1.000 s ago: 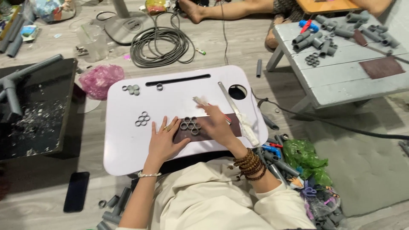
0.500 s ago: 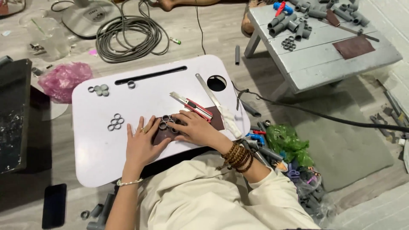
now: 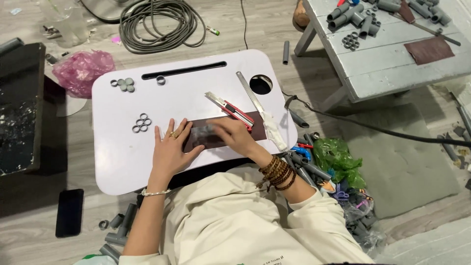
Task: Sanding the edges of small PVC pipe rings using sandpaper on a portable desk to smooth the surfaces.
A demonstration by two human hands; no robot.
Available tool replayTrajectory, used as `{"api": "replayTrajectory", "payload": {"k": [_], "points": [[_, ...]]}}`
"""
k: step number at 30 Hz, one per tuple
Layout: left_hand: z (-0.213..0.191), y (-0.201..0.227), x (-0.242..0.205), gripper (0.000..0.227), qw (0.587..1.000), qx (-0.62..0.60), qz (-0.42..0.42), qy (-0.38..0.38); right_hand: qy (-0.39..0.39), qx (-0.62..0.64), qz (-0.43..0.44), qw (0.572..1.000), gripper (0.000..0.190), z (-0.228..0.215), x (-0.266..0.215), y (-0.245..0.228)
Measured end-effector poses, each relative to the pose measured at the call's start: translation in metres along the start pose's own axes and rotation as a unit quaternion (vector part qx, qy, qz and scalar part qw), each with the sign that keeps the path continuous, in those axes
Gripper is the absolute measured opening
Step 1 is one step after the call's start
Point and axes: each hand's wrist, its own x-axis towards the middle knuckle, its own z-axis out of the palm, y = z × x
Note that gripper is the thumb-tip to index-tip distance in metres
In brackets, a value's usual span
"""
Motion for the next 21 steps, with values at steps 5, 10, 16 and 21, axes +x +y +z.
{"api": "replayTrajectory", "payload": {"k": [5, 10, 16, 21], "points": [[0.002, -0.001, 0.003, 0.086, 1.000, -0.005, -0.005, -0.007, 0.006, 0.124, 0.253, 0.959, 0.028, -0.001, 0.014, 0.011], [0.004, -0.004, 0.000, 0.076, 1.000, 0.000, 0.012, 0.001, -0.053, -0.113, 0.160, 0.979, 0.022, -0.016, 0.014, -0.014], [0.009, -0.007, 0.000, 0.066, 1.000, 0.012, 0.018, 0.012, -0.150, -0.104, 0.021, 0.983, 0.037, -0.018, 0.010, -0.029], [0.011, -0.008, 0.001, 0.061, 0.999, 0.013, 0.024, 0.016, -0.138, -0.204, -0.021, 0.969, 0.042, -0.005, -0.002, -0.006]]}}
